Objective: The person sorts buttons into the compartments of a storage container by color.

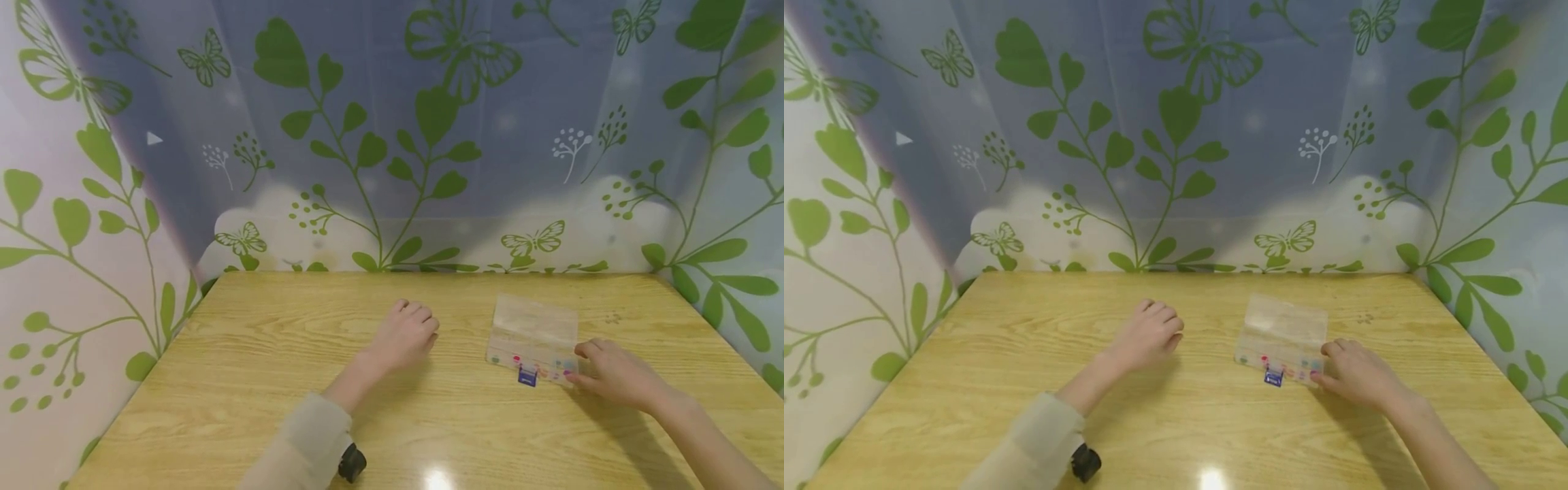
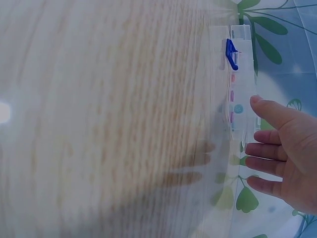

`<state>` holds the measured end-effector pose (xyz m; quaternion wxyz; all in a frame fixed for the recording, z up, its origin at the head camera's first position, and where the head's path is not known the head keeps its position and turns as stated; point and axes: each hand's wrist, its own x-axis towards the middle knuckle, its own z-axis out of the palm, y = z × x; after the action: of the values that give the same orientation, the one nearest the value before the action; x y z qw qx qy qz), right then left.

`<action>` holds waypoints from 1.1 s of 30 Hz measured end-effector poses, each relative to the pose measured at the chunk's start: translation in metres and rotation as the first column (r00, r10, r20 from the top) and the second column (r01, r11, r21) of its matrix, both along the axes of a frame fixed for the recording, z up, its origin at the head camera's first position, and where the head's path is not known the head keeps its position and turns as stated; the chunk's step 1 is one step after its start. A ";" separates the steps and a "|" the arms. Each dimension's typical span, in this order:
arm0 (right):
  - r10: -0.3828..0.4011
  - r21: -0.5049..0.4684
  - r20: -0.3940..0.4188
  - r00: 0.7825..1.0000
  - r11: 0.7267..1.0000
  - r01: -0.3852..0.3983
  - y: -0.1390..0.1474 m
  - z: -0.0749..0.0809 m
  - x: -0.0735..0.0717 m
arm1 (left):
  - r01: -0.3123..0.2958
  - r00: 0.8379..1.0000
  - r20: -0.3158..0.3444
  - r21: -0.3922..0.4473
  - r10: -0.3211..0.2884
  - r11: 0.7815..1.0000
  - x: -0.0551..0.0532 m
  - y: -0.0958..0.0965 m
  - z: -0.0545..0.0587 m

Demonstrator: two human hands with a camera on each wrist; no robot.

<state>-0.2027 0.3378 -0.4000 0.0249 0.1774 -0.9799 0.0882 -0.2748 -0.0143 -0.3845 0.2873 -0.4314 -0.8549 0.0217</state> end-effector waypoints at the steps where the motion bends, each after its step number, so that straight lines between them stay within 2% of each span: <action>1: 0.000 0.001 -0.001 1.000 1.000 0.000 0.000 0.000 0.000 | -0.004 1.000 0.006 -0.001 0.004 1.000 -0.001 -0.002 0.001; 9: 0.006 0.002 -0.009 1.000 1.000 -0.006 -0.001 0.003 -0.002 | -0.005 1.000 0.006 0.055 0.004 0.999 -0.002 -0.020 0.004; 21: 0.005 0.017 -0.012 1.000 1.000 -0.004 0.000 0.002 -0.003 | -0.047 0.998 0.033 0.058 0.045 0.997 0.001 -0.055 0.005; 27: 0.004 0.015 -0.004 1.000 1.000 -0.004 0.001 0.001 -0.002 | -0.049 0.999 0.001 0.070 0.049 0.996 0.004 -0.073 0.003; 33: 0.010 0.019 -0.009 1.000 1.000 -0.010 0.001 0.002 -0.002 | -0.025 0.999 -0.038 0.110 0.029 0.994 0.006 -0.092 0.000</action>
<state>-0.2042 0.3389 -0.3983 0.0273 0.1830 -0.9796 0.0784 -0.2686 -0.1065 -0.3844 0.3270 -0.4028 -0.8548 -0.0127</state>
